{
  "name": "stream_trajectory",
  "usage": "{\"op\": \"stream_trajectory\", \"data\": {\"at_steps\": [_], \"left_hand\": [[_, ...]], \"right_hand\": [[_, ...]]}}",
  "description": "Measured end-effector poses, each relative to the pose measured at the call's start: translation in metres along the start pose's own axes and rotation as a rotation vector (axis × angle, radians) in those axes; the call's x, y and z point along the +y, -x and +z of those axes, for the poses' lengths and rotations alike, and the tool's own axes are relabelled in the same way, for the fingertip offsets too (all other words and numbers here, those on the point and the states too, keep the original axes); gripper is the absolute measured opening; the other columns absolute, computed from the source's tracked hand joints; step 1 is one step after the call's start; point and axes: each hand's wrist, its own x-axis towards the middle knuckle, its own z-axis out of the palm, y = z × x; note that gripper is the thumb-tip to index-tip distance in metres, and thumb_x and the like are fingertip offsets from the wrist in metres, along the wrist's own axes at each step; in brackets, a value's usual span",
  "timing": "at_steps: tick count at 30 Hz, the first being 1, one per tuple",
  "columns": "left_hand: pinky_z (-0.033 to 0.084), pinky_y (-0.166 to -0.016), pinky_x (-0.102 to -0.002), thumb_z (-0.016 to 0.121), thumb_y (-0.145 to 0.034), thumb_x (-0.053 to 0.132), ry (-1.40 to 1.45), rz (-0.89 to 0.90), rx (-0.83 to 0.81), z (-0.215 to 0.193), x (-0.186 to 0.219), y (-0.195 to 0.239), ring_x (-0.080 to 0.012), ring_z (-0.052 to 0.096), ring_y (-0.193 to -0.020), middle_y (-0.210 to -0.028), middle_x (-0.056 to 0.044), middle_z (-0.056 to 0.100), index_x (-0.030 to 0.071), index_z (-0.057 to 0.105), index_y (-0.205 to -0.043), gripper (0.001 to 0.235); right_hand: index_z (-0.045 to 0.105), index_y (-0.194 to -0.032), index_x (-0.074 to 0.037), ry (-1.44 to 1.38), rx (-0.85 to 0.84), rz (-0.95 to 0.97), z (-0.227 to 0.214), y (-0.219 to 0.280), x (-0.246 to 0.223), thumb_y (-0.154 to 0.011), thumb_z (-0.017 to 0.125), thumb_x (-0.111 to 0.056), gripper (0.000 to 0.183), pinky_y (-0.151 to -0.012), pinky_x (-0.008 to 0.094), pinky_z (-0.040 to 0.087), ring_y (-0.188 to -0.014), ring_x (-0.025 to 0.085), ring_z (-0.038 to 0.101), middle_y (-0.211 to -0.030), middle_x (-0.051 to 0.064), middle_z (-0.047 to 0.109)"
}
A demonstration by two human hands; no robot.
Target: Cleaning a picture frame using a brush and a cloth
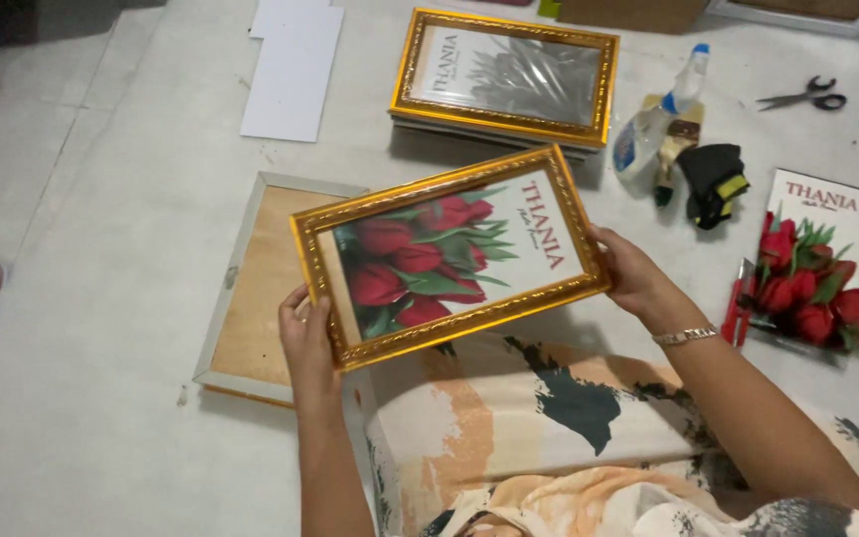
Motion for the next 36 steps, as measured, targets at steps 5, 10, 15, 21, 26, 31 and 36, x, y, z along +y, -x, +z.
{"op": "stream_trajectory", "data": {"at_steps": [5,10,15,21,26,31,36], "left_hand": [[0.052,-0.071,-0.026,0.075,-0.092,0.021,0.036,-0.136,-0.161,0.072,-0.083,-0.051,-0.0173,0.063,-0.087,-0.101,-0.009,0.067,0.001,0.055,-0.124,0.043],[0.055,-0.061,-0.033,0.081,-0.088,0.029,-0.151,-0.286,-0.252,0.147,-0.143,-0.080,-0.0194,0.067,-0.076,-0.087,-0.008,0.070,0.005,0.069,-0.111,0.035],[0.055,-0.068,-0.033,0.082,-0.084,0.039,-0.352,-0.286,-0.298,0.180,-0.214,-0.101,-0.0206,0.064,-0.084,-0.092,-0.011,0.069,0.006,0.069,-0.124,0.054],[0.063,-0.081,-0.037,0.074,-0.090,0.043,-0.679,-0.232,-0.378,0.171,-0.251,-0.115,-0.0289,0.070,-0.106,-0.114,-0.016,0.071,0.009,0.065,-0.136,0.058],[0.050,-0.107,-0.049,0.068,-0.094,0.045,-0.763,-0.081,-0.489,0.180,-0.235,-0.094,-0.0366,0.061,-0.125,-0.130,-0.021,0.064,0.004,0.055,-0.145,0.067],[0.044,-0.115,-0.054,0.069,-0.095,0.030,-0.816,0.042,-0.520,0.183,-0.218,-0.074,-0.0451,0.053,-0.133,-0.138,-0.028,0.056,-0.002,0.045,-0.150,0.069],[0.044,-0.116,-0.055,0.071,-0.093,0.029,-0.823,0.129,-0.580,0.180,-0.226,-0.080,-0.0478,0.051,-0.134,-0.140,-0.026,0.051,-0.001,0.056,-0.142,0.060]], "right_hand": [[0.054,-0.120,-0.018,0.063,0.233,-0.150,-0.084,0.016,0.028,-0.107,0.053,-0.042,0.028,-0.082,0.028,0.044,-0.095,0.017,0.050,-0.100,0.003,0.046],[0.052,-0.131,-0.015,0.130,0.455,-0.213,-0.172,-0.034,0.089,-0.107,0.054,-0.047,0.040,-0.086,0.035,0.042,-0.101,0.022,0.048,-0.108,0.007,0.047],[0.069,-0.112,-0.015,0.081,0.776,-0.319,-0.214,-0.092,0.147,-0.092,0.072,-0.046,0.037,-0.078,0.029,0.042,-0.092,0.018,0.053,-0.092,0.004,0.057],[0.075,-0.108,-0.029,0.314,0.871,-0.143,-0.236,-0.141,0.180,-0.084,0.072,-0.061,0.041,-0.083,0.032,0.050,-0.100,0.021,0.066,-0.098,-0.001,0.071],[0.076,-0.114,-0.023,0.552,0.902,-0.122,-0.257,-0.149,0.184,-0.084,0.067,-0.064,0.051,-0.090,0.042,0.051,-0.108,0.033,0.066,-0.106,0.006,0.071],[0.070,-0.126,-0.015,0.587,0.903,-0.073,-0.240,-0.133,0.176,-0.083,0.064,-0.056,0.059,-0.095,0.046,0.051,-0.116,0.037,0.064,-0.116,0.013,0.072],[0.061,-0.134,-0.016,0.703,0.884,0.004,-0.217,-0.098,0.151,-0.087,0.063,-0.061,0.064,-0.102,0.050,0.047,-0.122,0.038,0.061,-0.126,0.012,0.067]]}}
